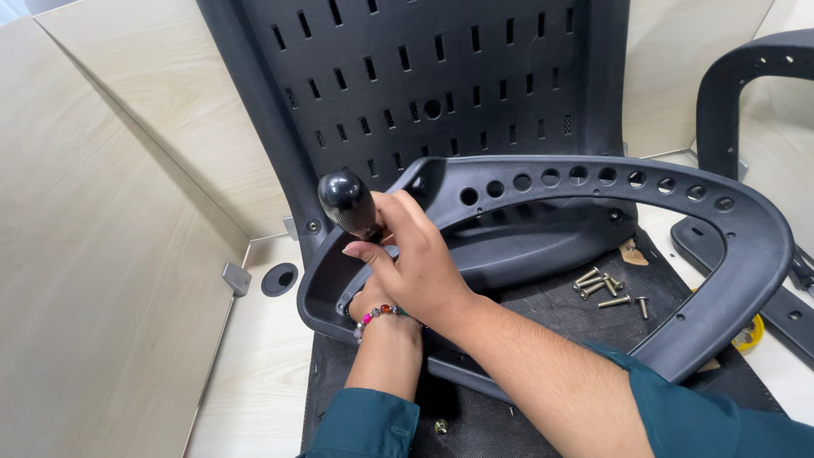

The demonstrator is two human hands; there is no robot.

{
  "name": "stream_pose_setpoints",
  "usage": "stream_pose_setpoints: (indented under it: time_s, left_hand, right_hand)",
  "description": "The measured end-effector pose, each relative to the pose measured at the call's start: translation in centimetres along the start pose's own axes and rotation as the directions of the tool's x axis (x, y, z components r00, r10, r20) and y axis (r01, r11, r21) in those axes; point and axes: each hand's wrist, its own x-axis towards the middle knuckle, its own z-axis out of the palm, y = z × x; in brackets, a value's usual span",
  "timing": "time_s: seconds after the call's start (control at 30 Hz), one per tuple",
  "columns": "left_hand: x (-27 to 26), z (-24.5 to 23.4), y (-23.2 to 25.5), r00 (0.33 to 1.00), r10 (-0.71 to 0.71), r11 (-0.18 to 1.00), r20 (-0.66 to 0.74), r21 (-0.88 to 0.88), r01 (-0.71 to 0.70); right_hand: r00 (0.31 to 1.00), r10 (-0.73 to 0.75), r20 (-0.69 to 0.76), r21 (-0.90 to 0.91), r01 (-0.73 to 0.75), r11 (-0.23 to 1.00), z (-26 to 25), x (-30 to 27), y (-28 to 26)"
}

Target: The person attaches a black plastic armrest to the underside of a chair seat using a screwdriver and multiple screws. They align the armrest, insert screws, and tighten them sequentially to secure the part.

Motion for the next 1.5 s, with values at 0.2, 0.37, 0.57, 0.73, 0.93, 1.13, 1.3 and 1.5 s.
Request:
stream_pose_setpoints:
  time_s: [0.2,0.37,0.57,0.73,0.93,1.13,1.3,1.5]
  left_hand:
    - [-0.1,0.5,-0.3,1.000,-0.004,1.000,-0.014,0.007,0.004]
    - [-0.6,0.5,-0.1,0.999,-0.014,1.000,-0.044,-0.001,0.014]
    - [-0.3,-0.3,-0.3,0.998,-0.013,0.999,-0.056,-0.042,0.010]
    - [2.2,-0.9,-1.2,1.000,0.010,0.996,-0.024,-0.090,-0.012]
    - [3.9,-1.2,-1.7,0.995,0.075,0.997,-0.070,-0.018,-0.077]
    - [0.6,-0.5,-0.5,0.997,-0.053,0.997,0.064,-0.050,0.057]
    - [-1.6,0.2,0.4,0.998,-0.064,0.996,0.019,-0.060,0.065]
    - [1.3,-1.1,-1.0,0.997,0.067,0.998,0.039,-0.016,-0.067]
  right_hand:
    - [0.993,0.111,0.046,0.012,-0.112,0.994,-0.7,0.3,0.6]
    - [0.990,0.088,0.106,0.089,-0.098,0.991,-0.7,0.2,1.2]
    - [0.989,0.145,0.009,0.085,-0.145,0.986,-0.2,0.3,1.0]
    - [0.996,0.053,-0.067,0.006,-0.053,0.999,-0.8,0.4,0.5]
    - [0.993,0.114,-0.032,0.114,-0.110,0.987,-1.1,0.9,0.8]
    - [0.999,0.038,0.023,0.072,-0.039,0.997,-0.6,0.1,0.7]
    - [0.993,0.106,0.055,0.070,-0.110,0.991,-0.2,0.1,0.7]
    - [1.000,0.010,-0.012,0.035,-0.010,0.999,-0.8,0.4,1.4]
